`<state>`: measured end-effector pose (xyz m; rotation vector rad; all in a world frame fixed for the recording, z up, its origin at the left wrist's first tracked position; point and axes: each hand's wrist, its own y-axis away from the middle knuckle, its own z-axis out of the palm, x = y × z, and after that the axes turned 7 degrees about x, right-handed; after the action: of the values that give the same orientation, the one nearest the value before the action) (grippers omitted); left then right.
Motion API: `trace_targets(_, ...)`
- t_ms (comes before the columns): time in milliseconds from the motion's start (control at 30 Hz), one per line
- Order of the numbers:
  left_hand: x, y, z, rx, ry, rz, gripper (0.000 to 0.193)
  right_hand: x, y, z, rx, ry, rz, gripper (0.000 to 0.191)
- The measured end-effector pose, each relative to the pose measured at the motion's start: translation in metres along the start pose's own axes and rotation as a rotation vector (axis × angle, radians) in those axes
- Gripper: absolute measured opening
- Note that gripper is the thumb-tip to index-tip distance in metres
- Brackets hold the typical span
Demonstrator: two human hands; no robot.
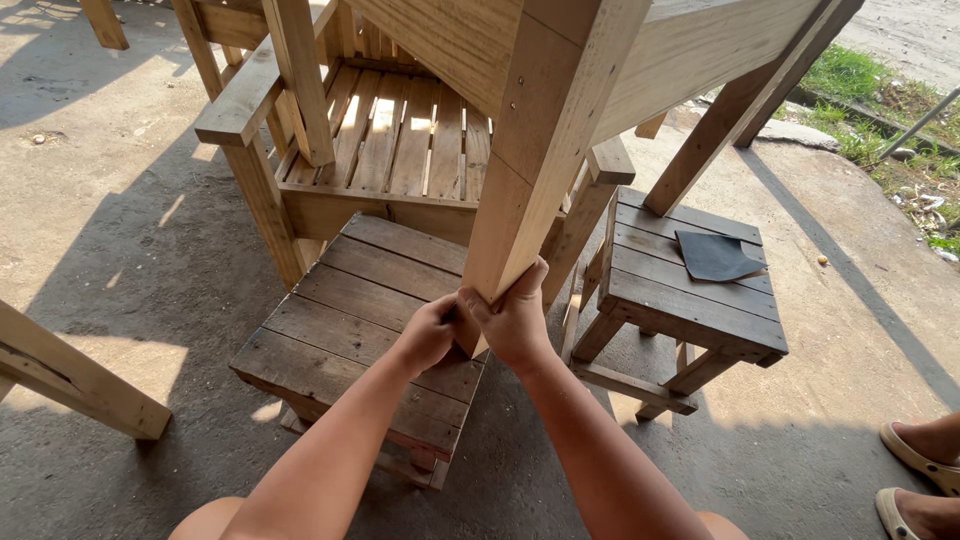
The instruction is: The person sands the edges and legs of a wooden chair using a sanding block. They move around the chair to reach different sides, applying consistent pressure to smooth the surfaces.
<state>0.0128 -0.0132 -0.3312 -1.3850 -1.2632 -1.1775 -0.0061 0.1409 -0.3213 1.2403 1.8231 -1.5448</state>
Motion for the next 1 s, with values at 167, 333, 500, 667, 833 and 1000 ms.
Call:
trace_targets(167, -0.003, -0.009, -0.007, -0.148, 0.053, -0.173, 0.063, -0.005, -0.003, -0.005, -0.050, 0.083, 0.084, 0.071)
trace_targets(333, 0.008, -0.013, -0.007, -0.226, -0.045, -0.163, 0.063, -0.010, -0.001, -0.005, -0.024, 0.117, 0.040, 0.073)
trace_targets(500, 0.015, -0.010, -0.013, -0.323, -0.142, -0.266, 0.069, -0.010, 0.001, -0.004, -0.001, 0.158, 0.071, 0.069)
trace_targets(667, -0.001, -0.016, -0.017, -0.311, 0.435, -0.266, 0.066, -0.010, 0.001, -0.006, 0.062, 0.215, 0.059, 0.076)
trace_targets(833, -0.012, -0.016, -0.002, -0.087, 0.595, -0.384, 0.059, -0.012, 0.002, -0.006, 0.043, 0.188, 0.045, 0.075)
trace_targets(1000, 0.003, 0.002, 0.004, -0.099, 0.508, -0.178, 0.071, -0.013, 0.002, -0.005, 0.046, 0.165, 0.016, 0.075)
